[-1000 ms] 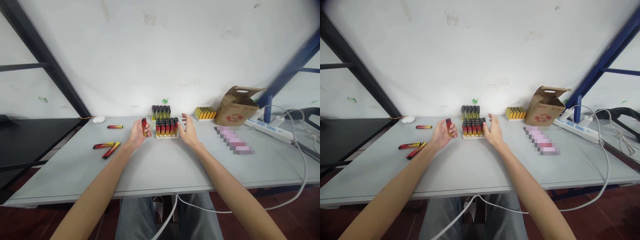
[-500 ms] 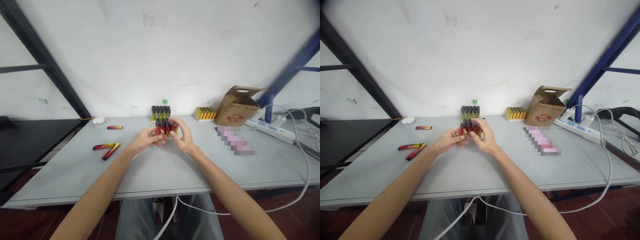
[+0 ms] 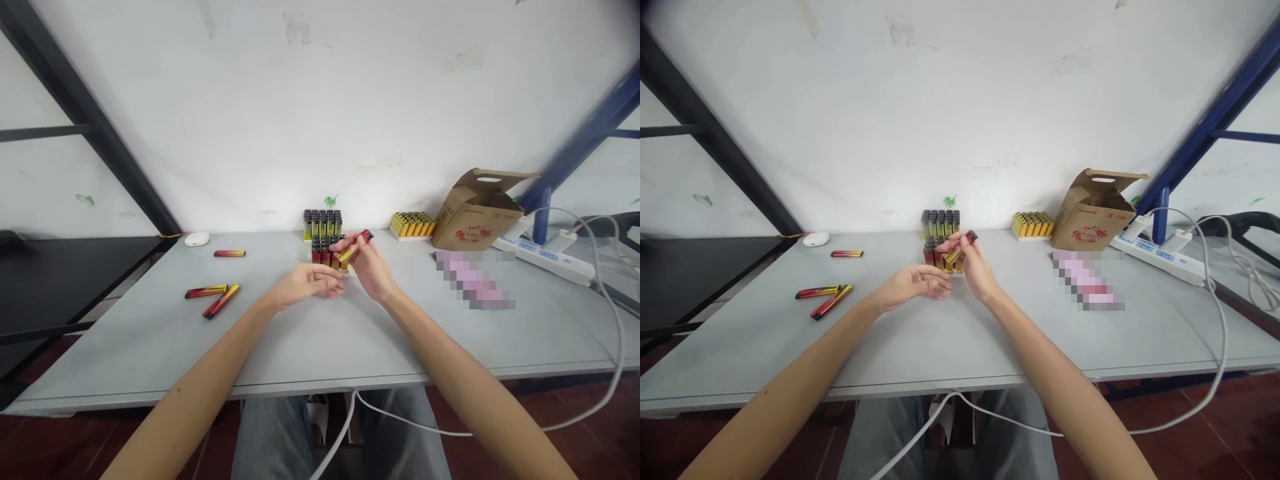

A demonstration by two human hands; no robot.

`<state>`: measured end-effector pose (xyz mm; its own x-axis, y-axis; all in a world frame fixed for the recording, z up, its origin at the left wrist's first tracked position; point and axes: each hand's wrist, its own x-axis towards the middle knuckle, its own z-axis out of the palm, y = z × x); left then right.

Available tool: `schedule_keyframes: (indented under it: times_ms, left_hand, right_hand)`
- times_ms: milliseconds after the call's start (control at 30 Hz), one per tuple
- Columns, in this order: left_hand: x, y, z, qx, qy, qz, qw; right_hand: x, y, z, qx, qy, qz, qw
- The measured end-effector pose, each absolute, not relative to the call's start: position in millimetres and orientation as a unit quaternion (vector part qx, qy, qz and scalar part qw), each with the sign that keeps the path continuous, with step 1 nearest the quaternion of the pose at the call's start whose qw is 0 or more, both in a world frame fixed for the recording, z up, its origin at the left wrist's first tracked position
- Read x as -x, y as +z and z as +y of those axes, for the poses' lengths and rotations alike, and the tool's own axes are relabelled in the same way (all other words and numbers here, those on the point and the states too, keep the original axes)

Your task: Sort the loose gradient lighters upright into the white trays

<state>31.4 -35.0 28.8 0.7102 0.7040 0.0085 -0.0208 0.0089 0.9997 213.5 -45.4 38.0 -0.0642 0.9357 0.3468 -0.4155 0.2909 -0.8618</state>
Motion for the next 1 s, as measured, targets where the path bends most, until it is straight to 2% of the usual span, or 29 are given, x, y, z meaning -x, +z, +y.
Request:
schedule_keyframes:
  times_ms: [100,267,400,1000]
  left_hand:
    - [-31,27,-34,-0.656,0.267,0.275,0.650]
    - [-35,27,-35,-0.676,0.248,0.286,0.633]
    - [-36,30,-37,-0.680,0.238,0.292,0.629]
    - [-35,30,-38,-0.687,0.228,0.283,0.629]
  right_hand:
    - [-229,45,-40,0.227,0.624,-0.405,0.629]
    - [-246,46,-34,0.236,0.697,-0.388,0.555]
    - [-244,42,-32,0.271,0.701,-0.389,0.532]
    - [-235,47,-34,0.323,0.673,-0.377,0.548]
